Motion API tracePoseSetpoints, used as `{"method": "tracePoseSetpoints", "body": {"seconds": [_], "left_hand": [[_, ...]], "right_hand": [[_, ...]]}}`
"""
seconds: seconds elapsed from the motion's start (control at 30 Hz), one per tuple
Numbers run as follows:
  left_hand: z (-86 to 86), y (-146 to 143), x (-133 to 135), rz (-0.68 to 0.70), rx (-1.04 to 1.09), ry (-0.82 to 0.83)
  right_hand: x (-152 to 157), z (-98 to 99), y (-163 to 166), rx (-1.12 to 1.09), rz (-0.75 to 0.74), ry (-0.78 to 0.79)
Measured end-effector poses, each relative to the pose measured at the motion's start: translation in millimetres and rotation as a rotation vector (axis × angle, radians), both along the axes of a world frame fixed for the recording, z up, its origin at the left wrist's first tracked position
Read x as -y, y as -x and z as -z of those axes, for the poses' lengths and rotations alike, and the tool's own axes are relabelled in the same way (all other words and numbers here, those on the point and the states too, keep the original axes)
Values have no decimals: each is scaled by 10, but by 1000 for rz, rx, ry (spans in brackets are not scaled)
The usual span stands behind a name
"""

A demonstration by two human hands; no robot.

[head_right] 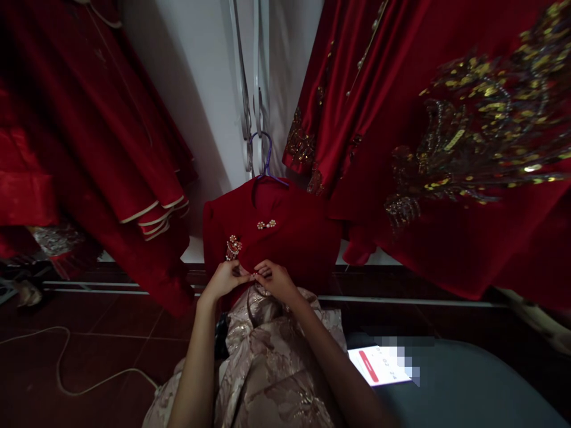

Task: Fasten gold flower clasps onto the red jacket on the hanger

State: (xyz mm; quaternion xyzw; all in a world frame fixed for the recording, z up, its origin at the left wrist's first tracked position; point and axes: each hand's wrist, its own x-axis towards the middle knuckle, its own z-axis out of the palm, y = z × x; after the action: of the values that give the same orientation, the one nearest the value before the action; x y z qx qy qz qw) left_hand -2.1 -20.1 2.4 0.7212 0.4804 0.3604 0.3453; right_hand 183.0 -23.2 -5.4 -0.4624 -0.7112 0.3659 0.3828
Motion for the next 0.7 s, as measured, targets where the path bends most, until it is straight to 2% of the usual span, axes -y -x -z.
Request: {"method": "tracePoseSetpoints", "body": {"seconds": [0.13,0.43,0.6,0.7], "left_hand": [[12,-8,-9,5,34,16],[61,-4,-38,26,108,40],[-41,-73,29,168,246,145],[-113,-141,36,133,372,162]], "right_hand": [[-19,51,13,-6,17,12],[0,23,16,-2,-16,58],[13,25,41,-4,39,40],[8,-26,9,2,46,22]]}}
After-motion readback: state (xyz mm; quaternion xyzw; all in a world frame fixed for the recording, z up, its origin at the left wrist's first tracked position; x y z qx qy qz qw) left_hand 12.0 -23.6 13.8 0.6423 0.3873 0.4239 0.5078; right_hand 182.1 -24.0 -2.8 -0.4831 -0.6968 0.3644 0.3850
